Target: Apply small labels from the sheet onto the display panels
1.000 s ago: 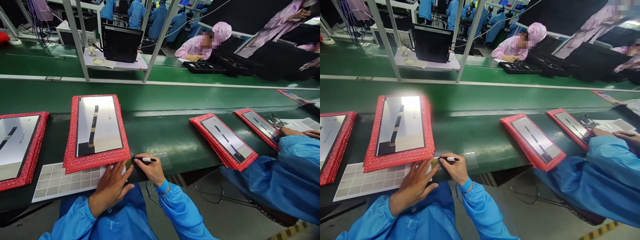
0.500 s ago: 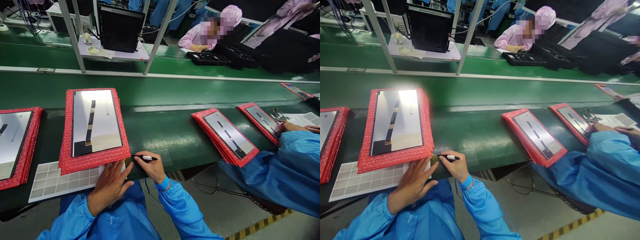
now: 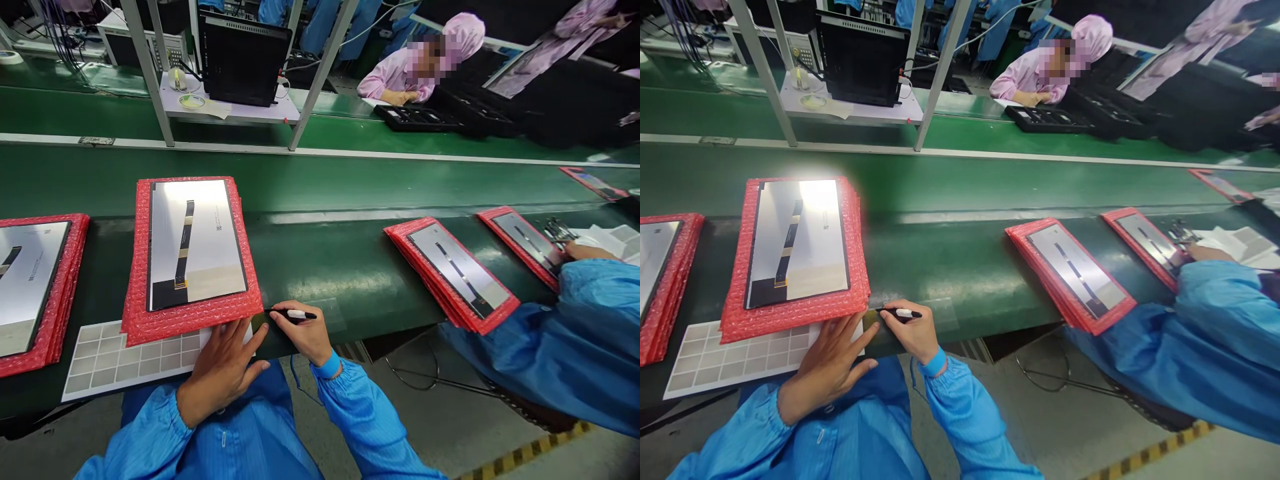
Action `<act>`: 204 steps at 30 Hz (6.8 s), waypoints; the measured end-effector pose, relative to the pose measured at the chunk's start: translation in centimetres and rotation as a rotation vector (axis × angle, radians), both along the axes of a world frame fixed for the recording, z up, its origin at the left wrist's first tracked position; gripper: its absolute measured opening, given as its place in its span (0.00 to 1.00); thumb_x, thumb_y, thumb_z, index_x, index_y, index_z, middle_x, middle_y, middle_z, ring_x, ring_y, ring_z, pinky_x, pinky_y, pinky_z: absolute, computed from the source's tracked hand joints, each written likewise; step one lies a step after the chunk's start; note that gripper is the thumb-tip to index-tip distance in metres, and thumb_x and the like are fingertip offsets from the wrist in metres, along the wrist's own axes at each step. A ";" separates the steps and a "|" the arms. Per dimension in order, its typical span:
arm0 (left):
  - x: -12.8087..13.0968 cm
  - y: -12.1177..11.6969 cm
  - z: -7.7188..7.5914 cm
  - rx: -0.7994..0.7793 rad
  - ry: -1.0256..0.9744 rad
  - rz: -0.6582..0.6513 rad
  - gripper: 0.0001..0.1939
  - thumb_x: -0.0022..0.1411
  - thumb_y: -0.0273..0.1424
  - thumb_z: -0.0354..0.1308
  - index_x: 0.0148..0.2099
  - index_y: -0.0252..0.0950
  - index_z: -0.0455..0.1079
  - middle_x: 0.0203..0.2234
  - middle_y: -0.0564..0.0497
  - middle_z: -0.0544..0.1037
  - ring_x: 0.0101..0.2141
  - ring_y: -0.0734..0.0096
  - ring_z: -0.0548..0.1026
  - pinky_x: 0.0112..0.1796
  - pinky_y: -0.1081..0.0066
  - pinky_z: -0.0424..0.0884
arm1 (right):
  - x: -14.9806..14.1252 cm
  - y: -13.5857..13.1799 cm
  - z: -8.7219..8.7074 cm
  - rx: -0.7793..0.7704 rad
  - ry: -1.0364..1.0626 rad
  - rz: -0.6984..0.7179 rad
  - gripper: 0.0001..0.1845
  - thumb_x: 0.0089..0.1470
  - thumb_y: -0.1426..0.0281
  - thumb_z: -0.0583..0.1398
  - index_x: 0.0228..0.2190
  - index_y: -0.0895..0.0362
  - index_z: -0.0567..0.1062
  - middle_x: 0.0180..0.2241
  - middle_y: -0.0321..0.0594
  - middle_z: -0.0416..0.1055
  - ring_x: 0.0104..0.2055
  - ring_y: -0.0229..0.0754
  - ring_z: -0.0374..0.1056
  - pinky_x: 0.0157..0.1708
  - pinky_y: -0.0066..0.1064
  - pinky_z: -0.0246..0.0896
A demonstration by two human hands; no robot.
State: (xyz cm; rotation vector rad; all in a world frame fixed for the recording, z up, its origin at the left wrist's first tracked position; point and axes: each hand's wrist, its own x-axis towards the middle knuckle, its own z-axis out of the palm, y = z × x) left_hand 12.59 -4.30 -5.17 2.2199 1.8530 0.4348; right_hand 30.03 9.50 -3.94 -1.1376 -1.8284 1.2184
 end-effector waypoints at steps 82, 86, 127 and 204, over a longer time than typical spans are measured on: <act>-17.8 0.9 8.3 0.685 -0.270 -0.211 0.17 0.69 0.33 0.57 0.56 0.29 0.74 0.45 0.36 0.83 0.56 0.46 0.79 0.51 0.50 0.78 | -14.3 -0.1 11.5 -0.071 0.146 0.055 0.11 0.49 0.66 0.73 0.27 0.54 0.77 0.24 0.37 0.77 0.25 0.41 0.71 0.24 0.30 0.66; -17.8 1.0 8.3 0.683 -0.278 -0.215 0.17 0.69 0.33 0.58 0.56 0.29 0.74 0.45 0.36 0.83 0.55 0.46 0.79 0.51 0.50 0.78 | -14.2 0.1 11.4 -0.097 0.172 0.061 0.11 0.48 0.66 0.74 0.28 0.54 0.77 0.25 0.38 0.78 0.27 0.42 0.72 0.26 0.30 0.67; -17.8 1.0 8.6 0.679 -0.243 -0.209 0.18 0.69 0.34 0.58 0.57 0.31 0.74 0.45 0.37 0.83 0.55 0.47 0.79 0.51 0.50 0.78 | -14.0 0.2 11.1 -0.077 0.135 0.075 0.13 0.49 0.62 0.73 0.27 0.54 0.77 0.25 0.38 0.77 0.26 0.42 0.72 0.25 0.31 0.68; -15.7 0.3 8.5 0.251 0.052 -0.136 0.45 0.64 0.63 0.54 0.72 0.39 0.61 0.71 0.45 0.64 0.70 0.43 0.57 0.67 0.46 0.53 | -14.8 0.9 12.0 -0.050 -0.064 -0.149 0.20 0.38 0.52 0.73 0.29 0.52 0.79 0.23 0.43 0.81 0.28 0.57 0.81 0.26 0.37 0.77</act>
